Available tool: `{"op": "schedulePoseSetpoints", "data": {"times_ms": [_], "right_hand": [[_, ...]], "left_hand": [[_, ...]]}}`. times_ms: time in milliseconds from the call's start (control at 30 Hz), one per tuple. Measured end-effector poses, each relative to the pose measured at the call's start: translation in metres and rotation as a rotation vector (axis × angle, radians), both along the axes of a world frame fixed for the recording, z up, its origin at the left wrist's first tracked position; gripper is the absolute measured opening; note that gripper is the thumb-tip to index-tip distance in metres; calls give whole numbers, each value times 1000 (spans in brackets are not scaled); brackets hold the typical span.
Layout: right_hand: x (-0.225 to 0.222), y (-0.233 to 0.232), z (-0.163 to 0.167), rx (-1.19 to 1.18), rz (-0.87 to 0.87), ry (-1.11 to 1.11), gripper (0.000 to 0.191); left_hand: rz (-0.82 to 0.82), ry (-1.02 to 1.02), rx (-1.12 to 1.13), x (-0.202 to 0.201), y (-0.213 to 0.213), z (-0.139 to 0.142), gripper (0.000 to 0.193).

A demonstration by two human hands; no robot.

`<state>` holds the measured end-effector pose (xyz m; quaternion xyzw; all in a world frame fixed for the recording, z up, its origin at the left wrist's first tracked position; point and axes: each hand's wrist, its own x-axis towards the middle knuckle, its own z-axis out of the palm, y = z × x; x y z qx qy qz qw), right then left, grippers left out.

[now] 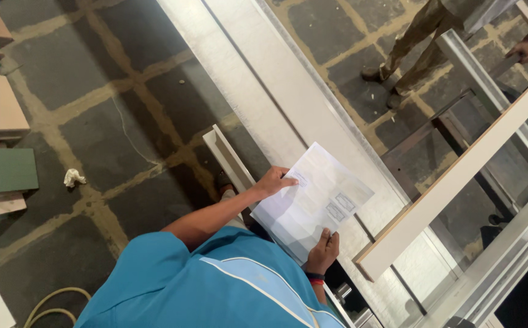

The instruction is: The person operates a panel saw to cut a white board. They hold a paper document, position the board against the saw fence, and pull the handle to feed the board through the blade. The person repeats this process for multiple cuts while referencing the document.

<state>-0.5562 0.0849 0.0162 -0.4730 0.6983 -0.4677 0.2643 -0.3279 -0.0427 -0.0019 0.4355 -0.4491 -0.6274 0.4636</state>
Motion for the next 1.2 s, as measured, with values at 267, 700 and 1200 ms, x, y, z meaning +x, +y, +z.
{"op": "schedulePoseSetpoints", "data": {"times_ms": [267, 700, 1200], "right_hand": [[-17, 8, -28, -164, 102, -189, 43], [-22, 12, -25, -145, 63, -400, 54], [-28, 8, -38, -219, 86, 125, 44]], "left_hand": [[95, 90, 192, 2, -22, -27, 39], [52, 589, 337, 14, -28, -9, 29], [94, 474, 289, 12, -36, -20, 31]]}}
